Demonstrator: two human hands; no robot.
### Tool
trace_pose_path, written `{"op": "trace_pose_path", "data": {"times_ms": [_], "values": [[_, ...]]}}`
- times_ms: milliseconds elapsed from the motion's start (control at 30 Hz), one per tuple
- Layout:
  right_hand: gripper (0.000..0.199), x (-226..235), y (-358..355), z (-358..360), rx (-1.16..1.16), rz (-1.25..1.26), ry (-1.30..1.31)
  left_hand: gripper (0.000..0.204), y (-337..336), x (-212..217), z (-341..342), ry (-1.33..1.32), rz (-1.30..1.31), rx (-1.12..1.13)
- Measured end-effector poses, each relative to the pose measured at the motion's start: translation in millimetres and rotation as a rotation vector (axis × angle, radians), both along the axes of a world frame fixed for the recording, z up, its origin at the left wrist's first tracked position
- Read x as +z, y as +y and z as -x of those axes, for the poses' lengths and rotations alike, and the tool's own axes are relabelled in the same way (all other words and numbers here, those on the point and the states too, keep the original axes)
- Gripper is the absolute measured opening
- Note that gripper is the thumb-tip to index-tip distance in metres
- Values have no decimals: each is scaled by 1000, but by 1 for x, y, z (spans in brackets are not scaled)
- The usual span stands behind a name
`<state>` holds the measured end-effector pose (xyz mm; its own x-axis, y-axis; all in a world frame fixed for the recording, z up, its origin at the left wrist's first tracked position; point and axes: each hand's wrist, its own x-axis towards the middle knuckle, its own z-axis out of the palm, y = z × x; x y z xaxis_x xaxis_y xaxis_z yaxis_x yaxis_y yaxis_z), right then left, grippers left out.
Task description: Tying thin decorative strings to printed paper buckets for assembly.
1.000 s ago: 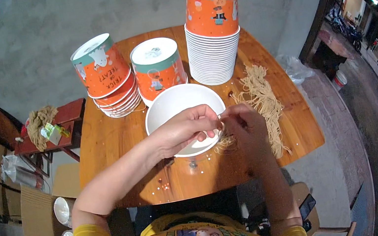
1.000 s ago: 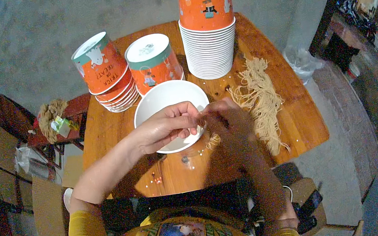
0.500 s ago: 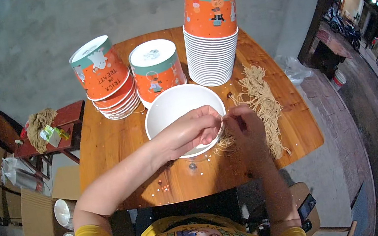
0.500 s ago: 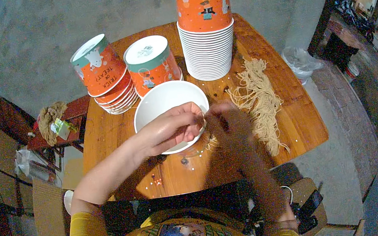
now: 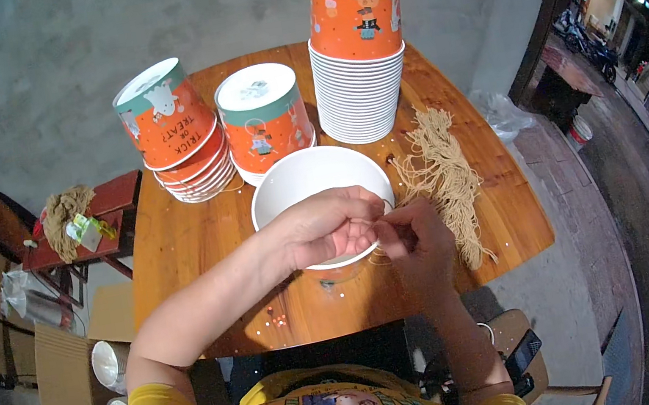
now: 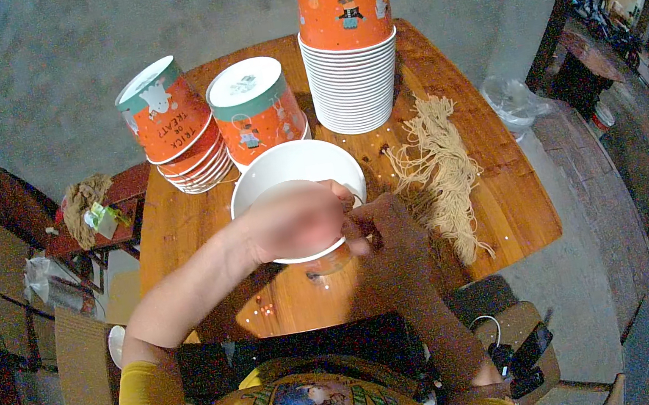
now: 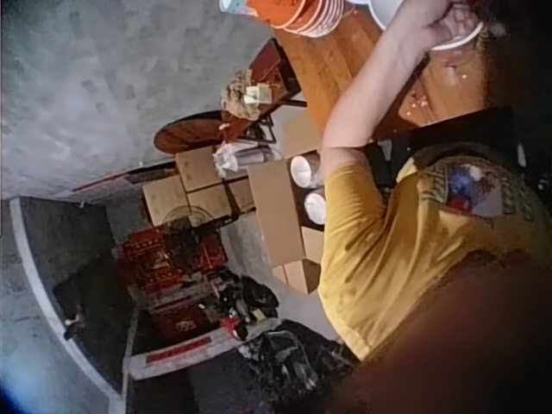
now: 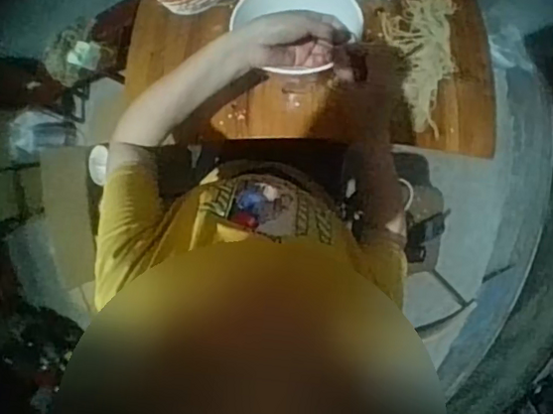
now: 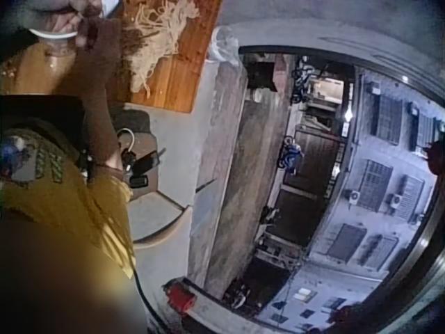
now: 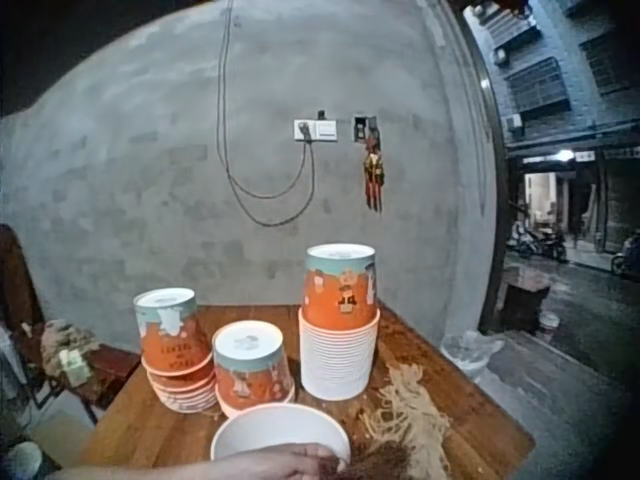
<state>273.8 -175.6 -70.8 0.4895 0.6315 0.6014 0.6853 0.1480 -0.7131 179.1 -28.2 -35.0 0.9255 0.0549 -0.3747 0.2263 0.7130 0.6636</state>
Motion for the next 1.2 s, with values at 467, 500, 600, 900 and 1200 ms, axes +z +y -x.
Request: {"op": "trace_pose_path", "data": {"times_ms": [467,500,600,900,1200], "values": [[13,5,-6,-18,87,97,401,18,3,2,6,-47,-235,93],[13,4,-4,-19,85,94,401,18,2,1,7,-46,-238,91],[11,-2,0,-23,141,42,308,17,-5,0,6,-161,-557,98],[13,5,2,-20,157,143,188,12,-16,21,9,-457,-1862,138],[9,6,2,-21,105,176,269,14,-13,19,9,-313,-1467,45]]}}
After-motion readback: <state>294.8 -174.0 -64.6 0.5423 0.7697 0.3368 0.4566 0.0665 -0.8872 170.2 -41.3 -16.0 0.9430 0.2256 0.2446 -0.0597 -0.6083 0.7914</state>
